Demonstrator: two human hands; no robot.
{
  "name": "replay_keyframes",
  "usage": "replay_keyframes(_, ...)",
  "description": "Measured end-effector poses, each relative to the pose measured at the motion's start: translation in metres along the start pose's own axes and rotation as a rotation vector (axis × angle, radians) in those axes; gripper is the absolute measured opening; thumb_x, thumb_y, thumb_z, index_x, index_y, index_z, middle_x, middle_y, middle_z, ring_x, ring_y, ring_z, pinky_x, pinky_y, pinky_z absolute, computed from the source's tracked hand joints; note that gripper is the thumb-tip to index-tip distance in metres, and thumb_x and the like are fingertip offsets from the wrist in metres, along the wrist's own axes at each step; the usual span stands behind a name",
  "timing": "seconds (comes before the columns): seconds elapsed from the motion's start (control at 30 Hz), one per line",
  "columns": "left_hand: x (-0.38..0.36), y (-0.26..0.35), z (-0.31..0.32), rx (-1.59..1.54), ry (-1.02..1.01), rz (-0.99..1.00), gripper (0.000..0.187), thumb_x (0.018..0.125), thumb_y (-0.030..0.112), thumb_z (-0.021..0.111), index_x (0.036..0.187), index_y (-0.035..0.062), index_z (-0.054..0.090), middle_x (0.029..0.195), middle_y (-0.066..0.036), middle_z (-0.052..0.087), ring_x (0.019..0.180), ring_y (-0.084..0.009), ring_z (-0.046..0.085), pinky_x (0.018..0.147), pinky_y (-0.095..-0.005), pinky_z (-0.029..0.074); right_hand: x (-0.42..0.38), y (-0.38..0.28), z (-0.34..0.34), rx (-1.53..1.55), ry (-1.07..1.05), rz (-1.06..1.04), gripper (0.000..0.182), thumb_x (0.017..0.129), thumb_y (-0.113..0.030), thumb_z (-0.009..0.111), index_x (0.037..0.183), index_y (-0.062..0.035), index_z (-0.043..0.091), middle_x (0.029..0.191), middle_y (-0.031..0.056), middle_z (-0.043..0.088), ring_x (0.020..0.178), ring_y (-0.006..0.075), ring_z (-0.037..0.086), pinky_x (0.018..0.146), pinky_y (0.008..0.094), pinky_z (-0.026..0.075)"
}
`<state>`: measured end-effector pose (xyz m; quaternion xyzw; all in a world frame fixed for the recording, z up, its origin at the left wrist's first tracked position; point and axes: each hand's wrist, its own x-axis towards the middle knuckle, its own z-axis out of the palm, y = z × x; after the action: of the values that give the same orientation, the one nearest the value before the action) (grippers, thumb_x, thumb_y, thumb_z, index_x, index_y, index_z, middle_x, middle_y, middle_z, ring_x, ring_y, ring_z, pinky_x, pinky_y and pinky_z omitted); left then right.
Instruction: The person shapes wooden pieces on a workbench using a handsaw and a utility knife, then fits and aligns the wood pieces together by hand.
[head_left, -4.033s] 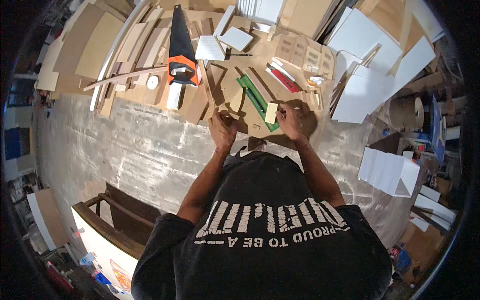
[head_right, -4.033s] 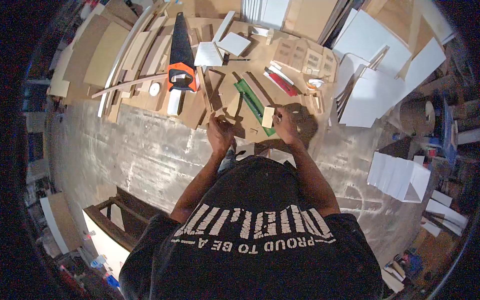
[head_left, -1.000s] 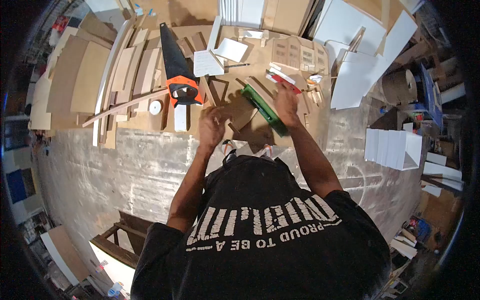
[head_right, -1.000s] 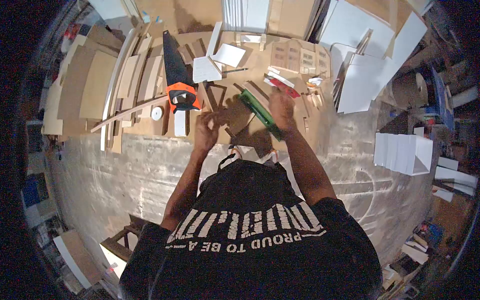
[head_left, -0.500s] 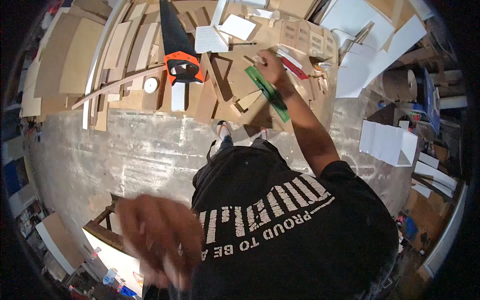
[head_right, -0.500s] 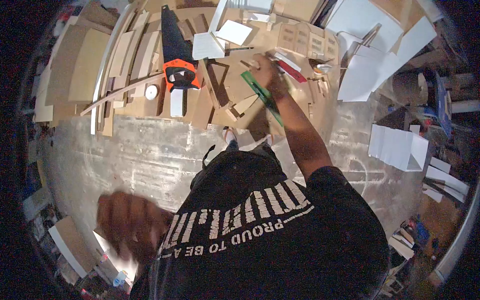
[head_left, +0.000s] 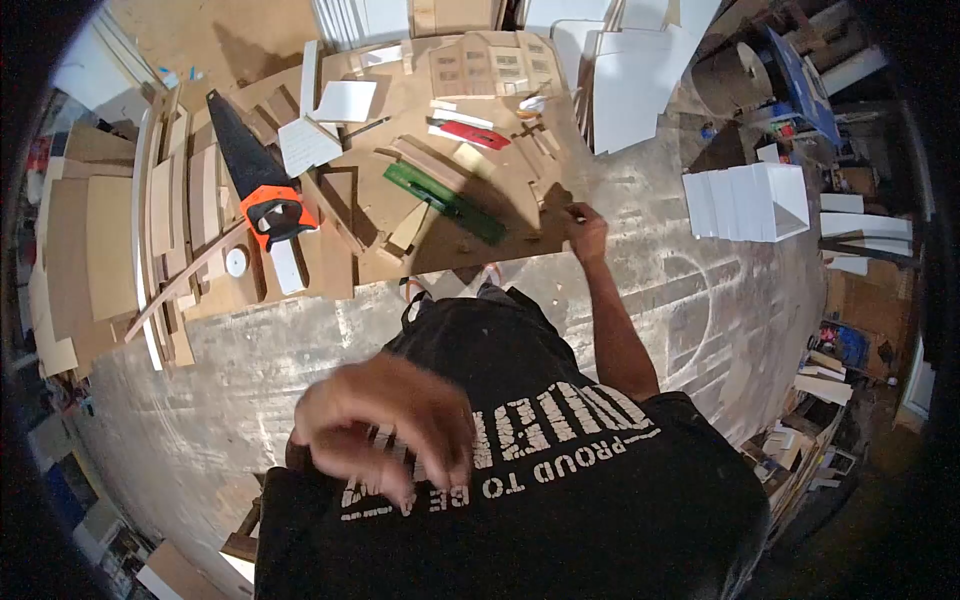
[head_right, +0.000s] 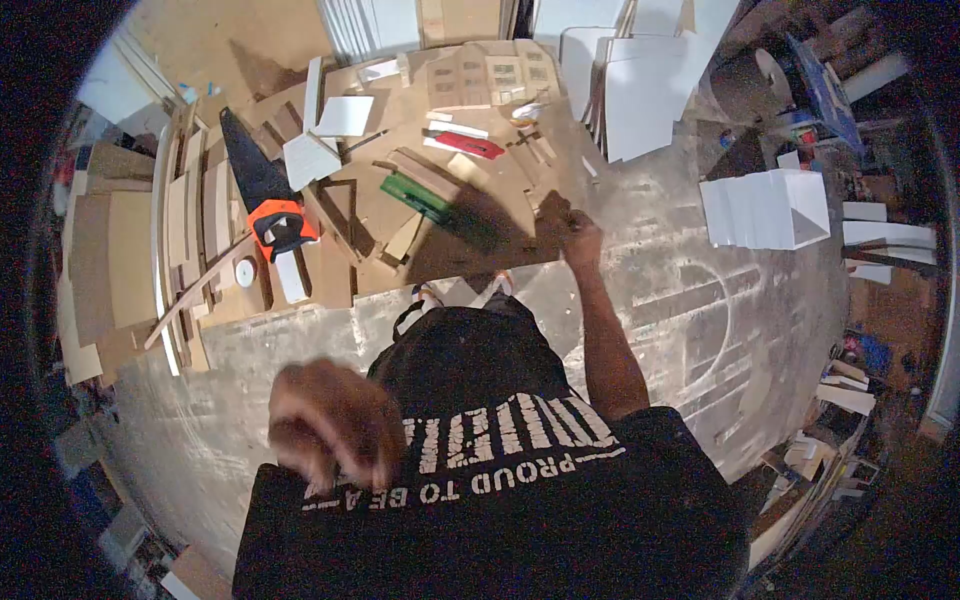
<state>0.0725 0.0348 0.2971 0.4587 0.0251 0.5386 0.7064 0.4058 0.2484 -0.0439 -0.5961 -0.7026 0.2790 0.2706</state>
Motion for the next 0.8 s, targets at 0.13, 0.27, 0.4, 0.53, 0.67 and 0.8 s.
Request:
replay_keyframes(0.13,-0.013,-0.031,-0.038,0.559,0.580,-0.307,0.022,0.096,0.013,0.061,0.080,-0.0009,0.063,0.077,-0.009,0.066,0.073,-0.0167,0.063,0.069,-0.0293,0.050,0.008,-0.049,0.023,-0.220,-0.077,-0.125,0.027,0.082,-0.018,0.073,0.104,-0.0034,0.070,0.094,0.0164,0.071,0.080,0.0284,0.069,0.073,0.0367,0.055)
replay_keyframes(0.27,-0.026,-0.094,-0.073,0.621,1.048,-0.394,0.028,0.097,0.024,0.064,0.081,0.0017,0.065,0.076,-0.003,0.065,0.068,-0.0101,0.055,0.064,-0.0269,0.044,0.017,-0.032,0.035,0.132,-0.137,-0.166,0.030,0.084,-0.021,0.073,0.107,-0.0027,0.069,0.087,0.0135,0.069,0.073,0.0219,0.067,0.072,0.0349,0.054)
replay_keyframes(0.4,-0.020,-0.136,-0.098,0.718,1.025,-0.473,0.020,0.096,0.020,0.064,0.094,0.0003,0.069,0.085,-0.004,0.068,0.075,-0.0104,0.060,0.070,-0.0267,0.049,-0.002,-0.083,0.000,0.731,-0.495,0.318,0.027,0.089,-0.020,0.071,0.108,-0.0012,0.070,0.090,0.0059,0.071,0.082,0.0136,0.066,0.073,0.0310,0.054)
replay_keyframes(0.53,0.008,-0.176,-0.124,0.584,1.129,-0.343,0.025,0.093,0.020,0.069,0.108,0.0002,0.069,0.093,-0.004,0.070,0.081,-0.0107,0.063,0.072,-0.0264,0.052,-0.007,-0.126,-0.022,0.713,-0.618,0.120,0.028,0.089,-0.019,0.071,0.109,0.0017,0.070,0.088,0.0071,0.070,0.082,0.0127,0.065,0.075,0.0273,0.052)
replay_keyframes(0.67,0.028,-0.197,-0.136,0.583,1.112,-0.220,0.031,0.091,0.021,0.071,0.115,0.0015,0.068,0.093,-0.004,0.070,0.081,-0.0111,0.063,0.071,-0.0278,0.053,-0.005,-0.138,-0.012,0.548,-0.624,-0.158,0.026,0.088,-0.018,0.072,0.103,0.0026,0.071,0.093,0.0125,0.072,0.080,0.0160,0.067,0.072,0.0299,0.054)
replay_keyframes(0.8,0.014,-0.200,-0.145,0.523,1.300,-0.233,0.033,0.092,0.023,0.070,0.118,0.0023,0.068,0.097,-0.005,0.070,0.082,-0.0122,0.063,0.066,-0.0297,0.055,0.020,-0.129,0.011,0.653,-0.773,-0.093,0.023,0.085,-0.015,0.071,0.101,0.0020,0.070,0.095,0.0165,0.071,0.077,0.0239,0.069,0.073,0.0344,0.055)
